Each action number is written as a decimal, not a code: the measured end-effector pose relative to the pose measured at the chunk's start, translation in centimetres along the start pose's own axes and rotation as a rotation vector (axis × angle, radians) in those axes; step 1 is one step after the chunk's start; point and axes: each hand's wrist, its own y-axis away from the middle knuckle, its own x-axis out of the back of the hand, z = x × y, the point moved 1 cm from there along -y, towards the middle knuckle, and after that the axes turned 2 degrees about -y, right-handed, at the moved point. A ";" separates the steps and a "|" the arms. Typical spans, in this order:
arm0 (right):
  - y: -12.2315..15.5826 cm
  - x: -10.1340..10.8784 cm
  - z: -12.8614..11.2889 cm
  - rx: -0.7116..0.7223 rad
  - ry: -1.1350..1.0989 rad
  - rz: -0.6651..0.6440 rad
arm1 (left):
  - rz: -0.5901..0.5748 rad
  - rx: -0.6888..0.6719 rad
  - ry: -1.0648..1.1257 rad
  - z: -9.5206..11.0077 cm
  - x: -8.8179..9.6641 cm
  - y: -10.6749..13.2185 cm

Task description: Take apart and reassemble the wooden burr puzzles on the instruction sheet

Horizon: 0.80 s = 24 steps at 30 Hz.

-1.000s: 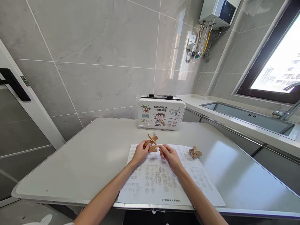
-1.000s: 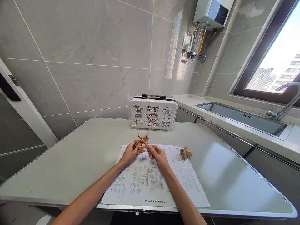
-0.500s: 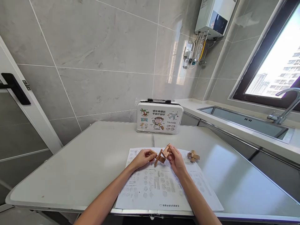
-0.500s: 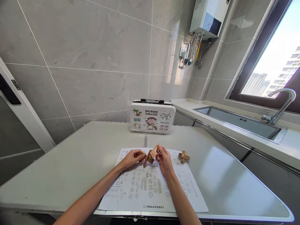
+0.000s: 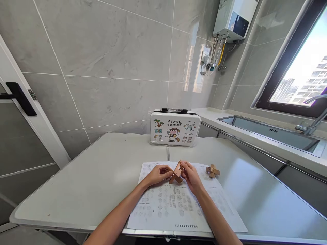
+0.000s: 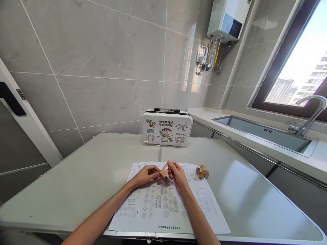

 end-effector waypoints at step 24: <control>0.5 -0.1 -0.2 -0.048 0.056 -0.001 | -0.006 -0.026 0.137 -0.7 0.0 -0.3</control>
